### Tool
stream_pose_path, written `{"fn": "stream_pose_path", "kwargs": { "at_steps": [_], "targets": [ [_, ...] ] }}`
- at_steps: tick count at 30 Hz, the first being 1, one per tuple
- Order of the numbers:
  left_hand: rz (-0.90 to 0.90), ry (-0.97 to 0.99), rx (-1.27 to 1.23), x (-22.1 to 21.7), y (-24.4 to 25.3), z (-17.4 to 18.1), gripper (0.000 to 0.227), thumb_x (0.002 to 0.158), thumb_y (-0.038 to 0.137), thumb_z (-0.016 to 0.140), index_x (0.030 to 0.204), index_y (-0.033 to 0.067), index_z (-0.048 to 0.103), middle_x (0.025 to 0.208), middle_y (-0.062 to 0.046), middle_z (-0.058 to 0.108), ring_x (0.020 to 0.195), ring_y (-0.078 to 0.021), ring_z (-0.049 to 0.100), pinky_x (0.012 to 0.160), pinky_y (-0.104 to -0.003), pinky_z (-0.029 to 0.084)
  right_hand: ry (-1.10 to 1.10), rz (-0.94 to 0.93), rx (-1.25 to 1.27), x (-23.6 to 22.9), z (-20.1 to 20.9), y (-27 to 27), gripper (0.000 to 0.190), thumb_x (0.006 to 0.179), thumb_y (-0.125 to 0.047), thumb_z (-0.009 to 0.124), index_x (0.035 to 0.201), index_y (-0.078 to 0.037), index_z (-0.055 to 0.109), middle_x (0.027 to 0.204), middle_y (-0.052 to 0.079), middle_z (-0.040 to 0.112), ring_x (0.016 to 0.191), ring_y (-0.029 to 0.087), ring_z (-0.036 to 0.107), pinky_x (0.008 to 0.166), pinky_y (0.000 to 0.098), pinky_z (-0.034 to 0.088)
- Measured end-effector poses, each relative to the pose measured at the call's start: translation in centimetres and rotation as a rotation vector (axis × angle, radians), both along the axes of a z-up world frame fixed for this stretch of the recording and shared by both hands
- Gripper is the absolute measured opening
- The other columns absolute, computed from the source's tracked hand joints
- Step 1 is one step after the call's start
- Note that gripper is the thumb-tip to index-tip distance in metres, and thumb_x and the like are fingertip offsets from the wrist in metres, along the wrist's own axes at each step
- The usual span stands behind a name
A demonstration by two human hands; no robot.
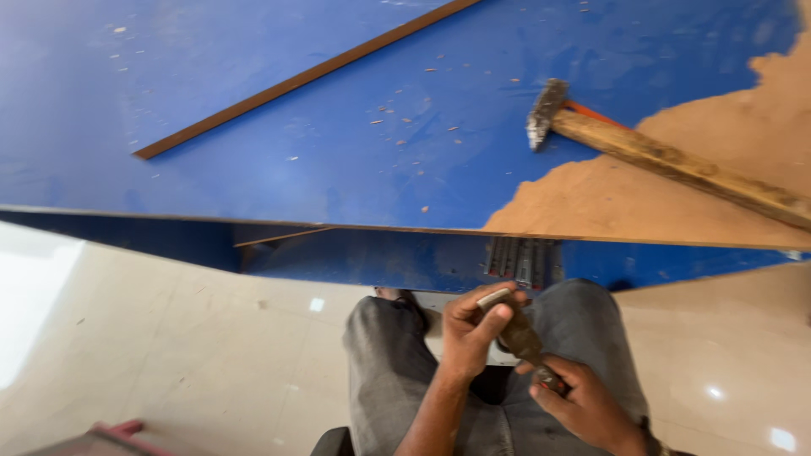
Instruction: The person uses a chisel and hammer to remove a metal hinge from a blue cabinet. They then use the chisel to scrape and smooth the edge of a large wooden board.
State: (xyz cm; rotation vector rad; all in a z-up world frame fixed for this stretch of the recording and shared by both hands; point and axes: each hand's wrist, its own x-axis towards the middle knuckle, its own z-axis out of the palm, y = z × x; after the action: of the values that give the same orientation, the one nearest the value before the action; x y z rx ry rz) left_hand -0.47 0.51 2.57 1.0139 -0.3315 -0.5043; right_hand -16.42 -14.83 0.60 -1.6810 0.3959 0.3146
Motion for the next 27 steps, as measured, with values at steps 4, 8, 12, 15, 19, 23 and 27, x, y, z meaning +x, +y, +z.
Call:
{"fn": "stream_pose_path", "kwargs": {
  "at_steps": [4,8,12,15,19,23,27],
  "targets": [
    [0.040,-0.142,0.106,-0.2,0.4,-0.2,0.048,0.104,0.036,0.057,0.128,-0.0035,0.070,0.114,-0.017,0.079,0.101,-0.0212,0.074,0.091,-0.036,0.059,-0.062,-0.008,0.076,0.3,1.1,0.3,0.025,0.091,-0.010,0.070,0.116,-0.006,0.073,0.070,-0.008,0.053,0.058,0.003,0.046,0.054,0.0226,0.042],
    [0.090,-0.093,0.038,-0.5,0.8,-1.5,0.056,0.106,0.042,0.053,0.130,-0.0074,0.067,0.113,-0.019,0.078,0.102,-0.0248,0.076,0.092,-0.039,0.059,-0.051,0.003,0.065,0.9,2.2,0.4,0.023,0.092,-0.008,0.069,0.114,-0.004,0.075,0.069,-0.008,0.050,0.061,0.002,0.044,0.058,0.0231,0.041],
    [0.169,0.006,0.164,-0.4,0.6,-3.4,0.049,0.100,0.034,0.061,0.123,-0.0078,0.070,0.111,-0.019,0.078,0.103,-0.0248,0.075,0.095,-0.039,0.059,0.034,-0.017,0.089,1.5,3.5,0.2,0.023,0.091,-0.009,0.067,0.114,-0.006,0.072,0.064,-0.008,0.046,0.058,0.003,0.044,0.056,0.0245,0.038],
    [0.254,0.022,0.236,0.1,0.6,-4.7,0.040,0.097,0.025,0.068,0.118,-0.0082,0.074,0.108,-0.020,0.078,0.100,-0.0245,0.074,0.093,-0.038,0.058,0.009,-0.008,0.024,1.9,4.2,0.4,0.023,0.090,-0.008,0.066,0.113,-0.007,0.072,0.062,-0.008,0.044,0.056,0.004,0.043,0.055,0.0254,0.037],
    [0.276,0.059,0.191,0.1,0.4,-6.0,0.034,0.097,0.020,0.070,0.116,-0.0076,0.074,0.107,-0.019,0.077,0.099,-0.0248,0.073,0.092,-0.038,0.058,0.042,-0.016,-0.009,2.0,4.2,0.3,0.018,0.091,-0.008,0.067,0.108,-0.007,0.072,0.063,-0.008,0.051,0.057,0.003,0.046,0.056,0.0254,0.039],
    [0.121,0.036,0.201,-0.9,-0.7,-6.3,0.037,0.099,0.020,0.064,0.124,-0.0044,0.073,0.114,-0.018,0.080,0.105,-0.0251,0.075,0.096,-0.037,0.058,0.034,-0.041,-0.039,1.4,2.9,0.2,0.010,0.092,-0.008,0.067,0.101,-0.007,0.071,0.062,-0.007,0.051,0.057,0.004,0.048,0.056,0.0248,0.041],
    [-0.014,0.018,0.039,-0.9,-1.9,-5.0,0.044,0.100,0.018,0.061,0.138,-0.0031,0.060,0.137,-0.018,0.069,0.128,-0.0257,0.065,0.109,-0.039,0.052,0.052,-0.074,0.100,1.3,1.7,-0.4,0.007,0.093,-0.007,0.066,0.096,-0.005,0.071,0.061,-0.006,0.051,0.053,0.005,0.049,0.051,0.0245,0.042]
  ]
}}
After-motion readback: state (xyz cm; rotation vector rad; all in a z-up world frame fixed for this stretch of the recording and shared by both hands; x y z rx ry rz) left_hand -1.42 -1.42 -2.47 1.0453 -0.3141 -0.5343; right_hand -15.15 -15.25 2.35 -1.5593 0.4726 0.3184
